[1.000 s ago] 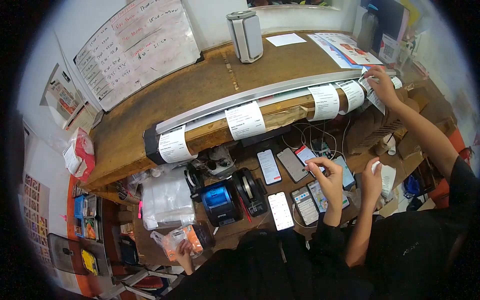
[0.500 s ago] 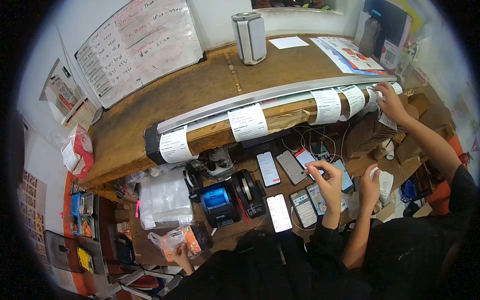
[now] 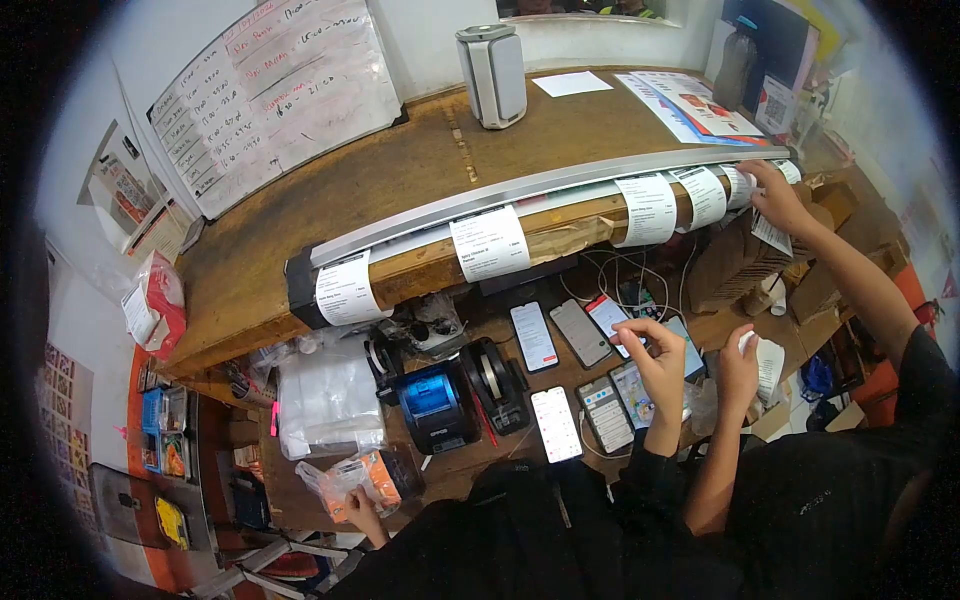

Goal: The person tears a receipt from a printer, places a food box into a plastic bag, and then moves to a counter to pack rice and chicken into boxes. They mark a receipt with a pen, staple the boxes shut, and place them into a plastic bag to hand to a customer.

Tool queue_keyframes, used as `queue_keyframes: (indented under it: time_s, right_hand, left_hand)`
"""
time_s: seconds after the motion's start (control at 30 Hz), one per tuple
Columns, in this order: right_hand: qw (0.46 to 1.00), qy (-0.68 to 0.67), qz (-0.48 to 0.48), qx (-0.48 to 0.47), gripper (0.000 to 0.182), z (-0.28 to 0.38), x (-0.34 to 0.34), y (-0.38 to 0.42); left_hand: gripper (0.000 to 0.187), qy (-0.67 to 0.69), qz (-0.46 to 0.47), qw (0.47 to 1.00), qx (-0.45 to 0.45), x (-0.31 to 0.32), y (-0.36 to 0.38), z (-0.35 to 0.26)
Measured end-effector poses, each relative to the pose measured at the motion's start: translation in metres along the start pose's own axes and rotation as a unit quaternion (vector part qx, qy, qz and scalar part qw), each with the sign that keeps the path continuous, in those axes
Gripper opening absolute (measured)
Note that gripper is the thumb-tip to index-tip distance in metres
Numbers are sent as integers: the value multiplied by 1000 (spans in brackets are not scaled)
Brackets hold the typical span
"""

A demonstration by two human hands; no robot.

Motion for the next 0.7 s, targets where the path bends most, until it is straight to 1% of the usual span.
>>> queue_keyframes:
  time_s: [0.07, 0.13, 0.17, 0.2, 0.23, 0.27, 0.3, 0.33, 0.37, 0.4, 0.43, 0.47, 0.5, 0.53, 0.57, 0.6, 0.63, 0.67, 0.7]
  right_hand:
    - [1000, -4, 1, 6, 11, -1, 0, -3]
    - [997, -26, 18, -68, 9, 15, 0, -7]
    - [996, -48, -4, -76, 12, 23, -4, -15]
    - [984, -152, 2, -93, 19, 33, -6, -27]
    - [958, -280, 3, -68, 35, 44, -9, -41]
    - [933, -356, 16, -50, 49, 52, -14, -58]
    - [855, -513, 76, -11, 52, 66, -12, -77]
    - [828, -556, 71, -11, 52, 82, -13, -99]
    - [815, -573, 86, -26, 53, 96, -13, -122]
    - [809, -579, 98, -23, 53, 104, -11, -144]
    - [803, -585, 111, -19, 53, 107, -7, -167]
    - [801, -586, 120, 15, 54, 103, -2, -194]
    - [799, -586, 129, 46, 55, 98, 5, -220]
    - [803, -582, 104, 66, 54, 90, 12, -247]
    - [808, -578, 79, 85, 53, 80, 19, -272]
    - [808, -576, 81, 87, 53, 74, 27, -294]
    - [848, -518, 53, 101, 54, 61, 34, -315]
    - [882, -456, 25, 113, 56, 47, 38, -333]
    - [882, -456, 28, 112, 56, 43, 44, -346]
  left_hand:
    - [28, 15, 37, 999, -37, 5, 1, 3]
    - [27, 21, 43, 998, -37, 7, -1, 0]
    - [26, 34, 49, 998, -37, 5, 1, 1]
    - [26, 35, 46, 998, -38, 5, 1, 3]
    - [24, 46, 54, 996, -45, 9, -1, 6]
    - [23, 50, 65, 995, -54, 9, 0, 10]
    - [23, 50, 65, 995, -54, 10, 0, 12]
    - [20, 59, 76, 994, -55, 16, -1, 14]
    - [24, 65, 87, 992, -59, 17, 1, 16]
    - [24, 60, 85, 993, -61, 16, 7, 10]
    - [31, 26, 89, 995, -23, 22, 17, -1]
    - [42, -7, 94, 995, 16, 31, 28, -16]
    - [42, -9, 92, 996, 14, 41, 41, -24]
    - [52, -56, 47, 992, 104, 46, 53, -47]
    - [63, -104, 2, 976, 193, 45, 63, -65]
    - [63, -104, 1, 976, 190, 45, 64, -64]
    - [66, -234, 39, 949, 209, 55, 66, -60]
    - [69, -358, 76, 903, 225, 64, 67, -53]
    - [72, -422, 69, 867, 257, 64, 58, -39]
Point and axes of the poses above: each hand's wrist, its own y-axis away from the middle knuckle, its own x-axis out of the palm, z = x × y, the point moved 9 cm from there along -y, towards the middle knuckle, and after that the axes turned 12 degrees about -z, right-handed, at the moved point
